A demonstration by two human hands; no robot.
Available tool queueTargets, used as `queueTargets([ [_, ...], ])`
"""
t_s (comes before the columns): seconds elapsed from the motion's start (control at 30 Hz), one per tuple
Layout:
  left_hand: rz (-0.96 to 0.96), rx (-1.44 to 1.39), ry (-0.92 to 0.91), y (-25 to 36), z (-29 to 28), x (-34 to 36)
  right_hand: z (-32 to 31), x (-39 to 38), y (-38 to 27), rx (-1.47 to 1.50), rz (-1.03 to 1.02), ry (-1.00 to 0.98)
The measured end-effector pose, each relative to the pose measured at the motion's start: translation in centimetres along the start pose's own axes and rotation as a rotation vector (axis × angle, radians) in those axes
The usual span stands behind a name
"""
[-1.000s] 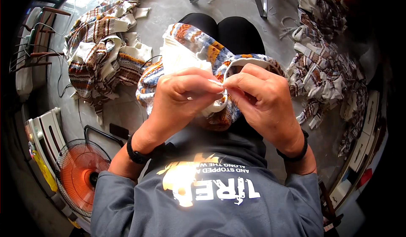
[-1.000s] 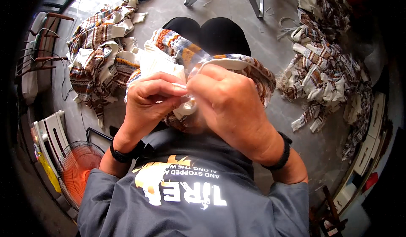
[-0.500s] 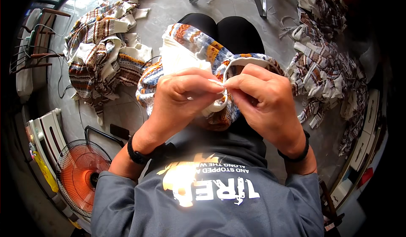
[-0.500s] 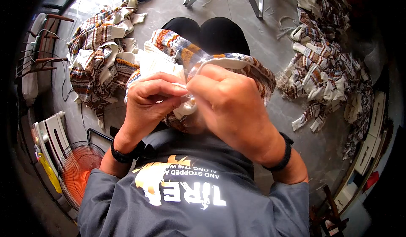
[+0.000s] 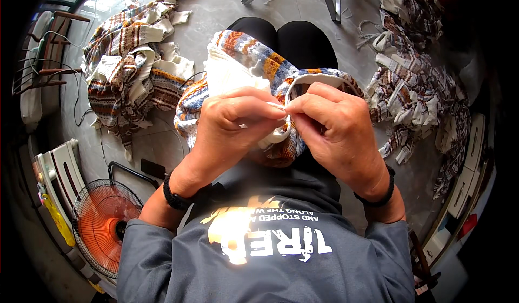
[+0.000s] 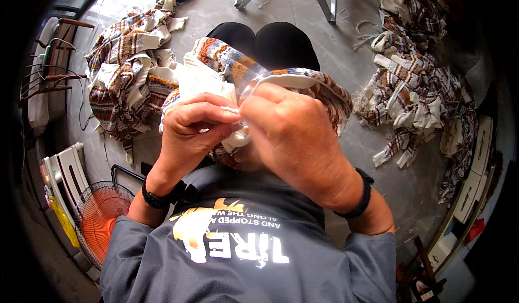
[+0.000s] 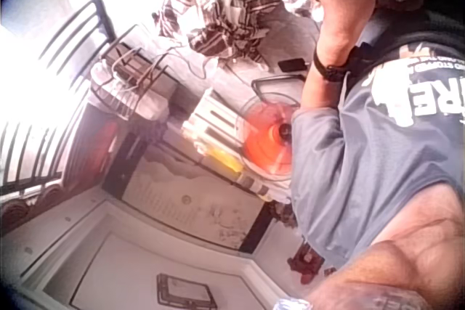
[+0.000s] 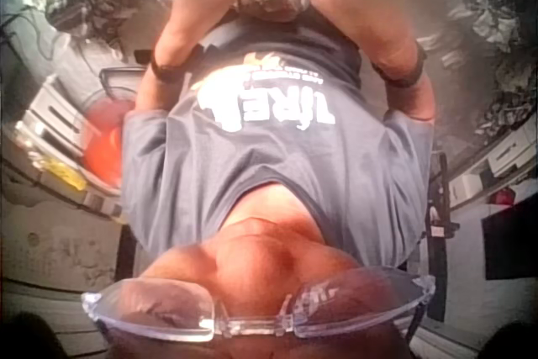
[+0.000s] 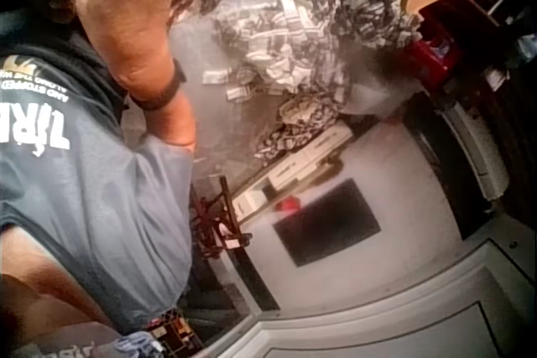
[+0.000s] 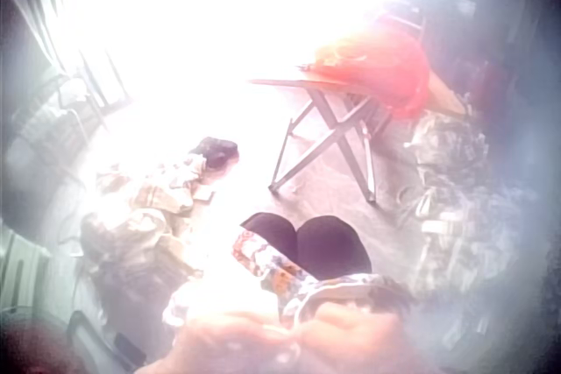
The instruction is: Sewing a white fabric detail onto a patterned piece of clothing using a needle and thread.
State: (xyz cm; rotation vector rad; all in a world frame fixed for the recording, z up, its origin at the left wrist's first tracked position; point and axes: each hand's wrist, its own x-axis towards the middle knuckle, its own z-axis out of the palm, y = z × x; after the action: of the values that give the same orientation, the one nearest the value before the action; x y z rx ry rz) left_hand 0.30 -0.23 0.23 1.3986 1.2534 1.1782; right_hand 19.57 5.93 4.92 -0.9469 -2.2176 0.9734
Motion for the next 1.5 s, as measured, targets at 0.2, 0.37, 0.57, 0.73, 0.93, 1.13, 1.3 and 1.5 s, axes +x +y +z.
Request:
queueTargets([
  [0.2, 0.034, 0.021, -0.001, -0.1, 0.0, 0.0, 0.3, 0.2, -0.1, 0.000, -0.042, 0.023],
  [0.37, 0.049, 0.020, -0.001, -0.1, 0.0, 0.1, -0.2, 0.1, -0.1, 0.001, -0.041, 0.011],
  [0.57, 0.050, 0.015, -0.007, 0.0, 0.1, 0.2, 0.3, -0.1, 0.6, 0.027, -0.034, 0.021],
  [0.73, 0.054, 0.017, -0.007, 0.0, 0.0, 0.2, 0.4, -0.1, 0.6, 0.048, -0.017, 0.024],
  [0.93, 0.078, 0.051, -0.008, -0.1, 0.1, 0.3, 0.0, -0.1, 0.0, -0.013, -0.036, 0.008],
  [1.13, 0.071, 0.037, -0.009, -0.1, 0.1, 0.1, -0.3, 0.8, -0.3, 0.030, -0.050, -0.014],
  [1.3, 0.061, 0.021, -0.019, 0.0, -0.1, 0.1, -1.1, 0.9, -1.1, 0.105, 0.107, -0.106],
  [1.5, 0.090, 0.071, -0.030, 0.1, 0.0, 0.2, -0.3, 1.0, -0.1, 0.050, -0.047, -0.026],
])
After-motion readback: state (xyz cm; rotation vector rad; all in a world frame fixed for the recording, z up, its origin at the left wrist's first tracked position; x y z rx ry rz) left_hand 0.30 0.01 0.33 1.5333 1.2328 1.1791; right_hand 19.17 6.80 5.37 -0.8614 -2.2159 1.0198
